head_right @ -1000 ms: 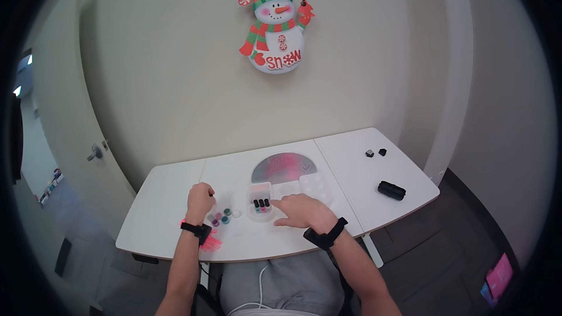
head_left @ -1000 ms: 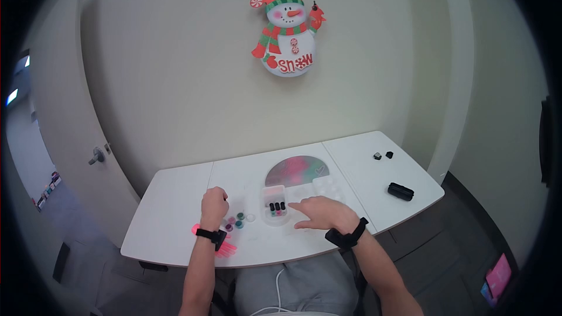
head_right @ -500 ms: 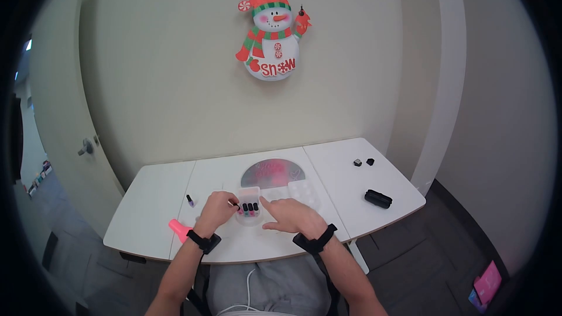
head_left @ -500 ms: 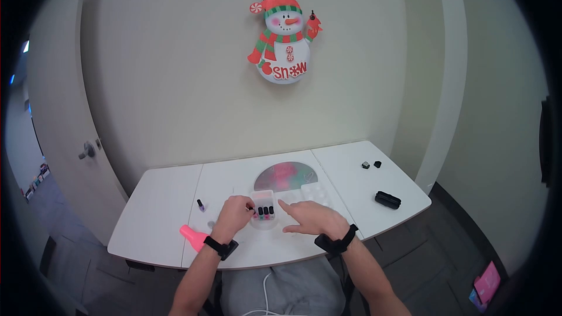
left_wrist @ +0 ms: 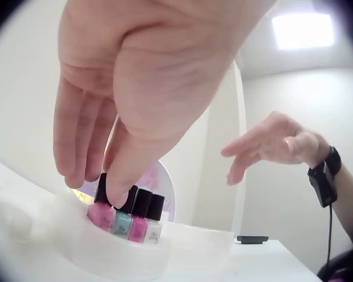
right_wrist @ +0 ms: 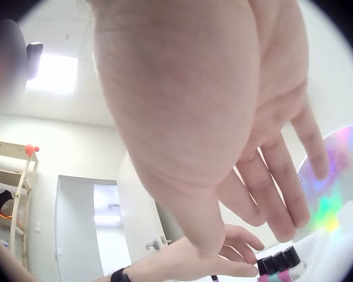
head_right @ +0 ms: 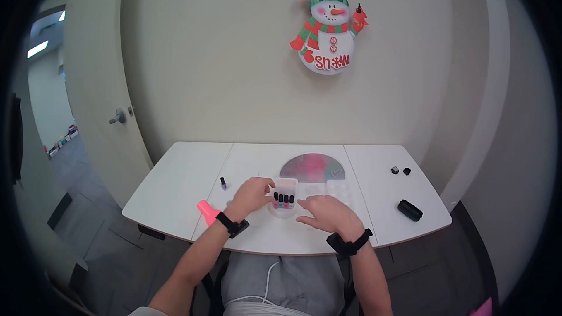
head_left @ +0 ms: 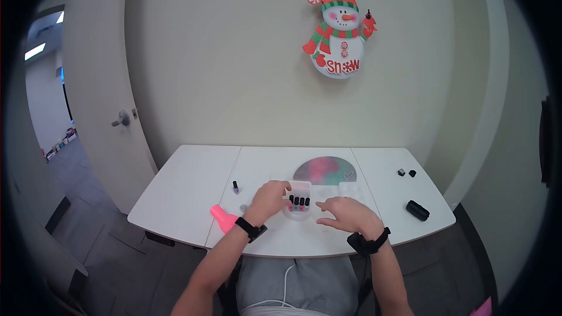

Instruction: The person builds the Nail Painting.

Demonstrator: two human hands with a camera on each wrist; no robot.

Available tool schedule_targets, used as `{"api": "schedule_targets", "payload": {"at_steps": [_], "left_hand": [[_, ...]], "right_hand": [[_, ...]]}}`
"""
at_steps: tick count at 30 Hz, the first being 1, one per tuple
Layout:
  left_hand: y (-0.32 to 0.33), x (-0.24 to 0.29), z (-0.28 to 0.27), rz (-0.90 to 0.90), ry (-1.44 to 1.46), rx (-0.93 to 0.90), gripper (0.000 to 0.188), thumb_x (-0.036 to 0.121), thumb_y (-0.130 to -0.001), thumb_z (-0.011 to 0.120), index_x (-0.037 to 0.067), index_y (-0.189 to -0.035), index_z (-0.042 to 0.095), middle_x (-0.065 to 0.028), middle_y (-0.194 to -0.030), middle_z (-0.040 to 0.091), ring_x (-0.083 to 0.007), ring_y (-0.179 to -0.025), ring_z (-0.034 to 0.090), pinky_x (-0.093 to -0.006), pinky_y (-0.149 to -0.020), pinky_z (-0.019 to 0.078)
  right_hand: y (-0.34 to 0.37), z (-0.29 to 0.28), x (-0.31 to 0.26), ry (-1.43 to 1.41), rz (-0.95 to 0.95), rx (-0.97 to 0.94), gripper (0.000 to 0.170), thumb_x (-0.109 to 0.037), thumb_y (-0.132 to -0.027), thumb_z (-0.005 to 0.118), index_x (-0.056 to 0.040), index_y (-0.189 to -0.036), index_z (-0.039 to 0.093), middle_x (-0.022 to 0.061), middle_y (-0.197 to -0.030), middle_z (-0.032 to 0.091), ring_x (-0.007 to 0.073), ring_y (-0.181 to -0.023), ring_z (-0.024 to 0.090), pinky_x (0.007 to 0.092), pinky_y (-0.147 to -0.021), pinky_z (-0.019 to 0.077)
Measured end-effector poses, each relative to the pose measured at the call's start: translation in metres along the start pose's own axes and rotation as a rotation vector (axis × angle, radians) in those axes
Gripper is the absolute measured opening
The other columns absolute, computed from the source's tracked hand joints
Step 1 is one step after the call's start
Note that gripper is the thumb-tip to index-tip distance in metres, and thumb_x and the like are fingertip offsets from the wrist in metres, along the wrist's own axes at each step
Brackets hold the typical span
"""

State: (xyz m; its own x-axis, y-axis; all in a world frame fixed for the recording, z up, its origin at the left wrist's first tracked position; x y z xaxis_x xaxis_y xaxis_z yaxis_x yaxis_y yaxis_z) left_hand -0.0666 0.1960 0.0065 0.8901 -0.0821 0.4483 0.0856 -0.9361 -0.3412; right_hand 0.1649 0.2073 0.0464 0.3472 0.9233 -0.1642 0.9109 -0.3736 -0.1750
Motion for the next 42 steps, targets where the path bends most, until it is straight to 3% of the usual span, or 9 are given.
{"api": "schedule_targets", "payload": {"at_steps": [6,9,19,24,27,30,32,36,42], "left_hand": [[0.001,0.008,0.013,-0.018,-0.02,-0.089,0.039,0.011,-0.081,0.091,0.003,-0.116,0.077,-0.0176,-0.107,0.081,-0.0394,-0.102,0.079,-0.0504,-0.089,0.0633],[0.005,0.01,0.021,0.034,-0.076,0.006,0.034,0.008,-0.085,0.087,0.001,-0.113,0.07,-0.0205,-0.104,0.08,-0.0429,-0.101,0.078,-0.054,-0.086,0.0622],[0.007,0.011,0.009,-0.055,-0.131,-0.029,0.048,0.017,-0.086,0.091,0.003,-0.122,0.063,-0.0227,-0.114,0.077,-0.0426,-0.11,0.075,-0.0532,-0.089,0.0606],[0.004,-0.042,-0.026,-0.207,-0.25,-0.033,0.059,0.019,-0.084,0.092,-0.003,-0.128,0.059,-0.0273,-0.128,0.07,-0.0473,-0.115,0.074,-0.0537,-0.095,0.0641],[0.004,-0.086,-0.047,-0.297,-0.376,0.14,0.064,0.018,-0.083,0.091,-0.001,-0.135,0.059,-0.0253,-0.131,0.069,-0.0461,-0.121,0.072,-0.0535,-0.096,0.0645],[0.008,-0.121,-0.055,-0.356,-0.483,0.182,0.055,0.017,-0.085,0.089,0.001,-0.13,0.064,-0.0242,-0.13,0.07,-0.0451,-0.126,0.07,-0.053,-0.098,0.0643],[0.009,-0.142,-0.046,-0.432,-0.457,0.032,0.038,0.012,-0.088,0.084,0.002,-0.122,0.07,-0.0253,-0.126,0.074,-0.044,-0.123,0.072,-0.0529,-0.098,0.0637],[0.003,-0.16,-0.032,-0.447,-0.432,-0.003,0.027,0.006,-0.09,0.078,0.002,-0.116,0.074,-0.0249,-0.118,0.078,-0.0424,-0.116,0.076,-0.0531,-0.096,0.0634],[0.0,-0.133,-0.046,-0.371,-0.429,0.099,0.015,0.001,-0.088,0.076,0.002,-0.102,0.08,-0.0216,-0.106,0.081,-0.0411,-0.101,0.08,-0.0496,-0.09,0.0645]], "right_hand": [[0.0,-0.002,-0.01,-0.01,-0.017,-0.014,0.056,-0.042,-0.106,0.072,0.0002,-0.143,0.071,0.0222,-0.111,0.077,0.0429,-0.105,0.073,0.0507,-0.093,0.0576],[0.0,0.0,-0.01,0.003,0.014,-0.065,0.054,-0.041,-0.106,0.072,-0.0027,-0.145,0.071,0.0222,-0.111,0.077,0.0428,-0.105,0.073,0.0513,-0.093,0.0572],[0.003,-0.001,-0.006,0.004,0.033,-0.069,0.055,-0.039,-0.104,0.073,-0.0051,-0.147,0.07,0.022,-0.111,0.077,0.0431,-0.106,0.073,0.0522,-0.095,0.0574],[0.005,-0.002,-0.006,0.011,0.048,-0.05,0.057,-0.04,-0.104,0.074,-0.0035,-0.148,0.069,0.0227,-0.113,0.077,0.0437,-0.107,0.073,0.0521,-0.095,0.0574],[0.005,0.001,-0.007,0.009,0.045,-0.066,0.058,-0.04,-0.104,0.074,-0.0037,-0.149,0.067,0.0226,-0.112,0.077,0.0436,-0.107,0.073,0.052,-0.095,0.0575],[0.003,0.008,-0.003,-0.014,0.005,-0.04,0.059,-0.04,-0.104,0.074,-0.0038,-0.15,0.066,0.0224,-0.112,0.077,0.0433,-0.108,0.073,0.0521,-0.095,0.0574],[0.002,0.007,-0.005,-0.005,0.007,-0.042,0.06,-0.04,-0.104,0.074,-0.0039,-0.151,0.065,0.0224,-0.112,0.077,0.0432,-0.108,0.073,0.0522,-0.095,0.0574],[-0.002,0.008,-0.01,0.02,0.009,-0.069,0.059,-0.039,-0.104,0.074,-0.005,-0.151,0.065,0.0221,-0.111,0.077,0.0434,-0.108,0.073,0.0523,-0.094,0.0575],[-0.002,0.005,-0.015,0.018,-0.016,-0.041,0.058,-0.038,-0.103,0.076,-0.0064,-0.151,0.066,0.0213,-0.109,0.078,0.0431,-0.107,0.074,0.0526,-0.093,0.0576]]}}
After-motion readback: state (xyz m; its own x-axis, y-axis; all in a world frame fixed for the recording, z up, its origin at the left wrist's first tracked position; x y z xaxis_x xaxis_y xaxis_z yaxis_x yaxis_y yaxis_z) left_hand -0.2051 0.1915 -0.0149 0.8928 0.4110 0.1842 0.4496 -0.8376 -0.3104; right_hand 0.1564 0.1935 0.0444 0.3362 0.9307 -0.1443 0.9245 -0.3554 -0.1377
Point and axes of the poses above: each hand's wrist, its own y-axis away from the middle knuckle, its own z-axis out of the palm, x = y × z, the point moved 7 cm from there along -y, towards the middle knuckle
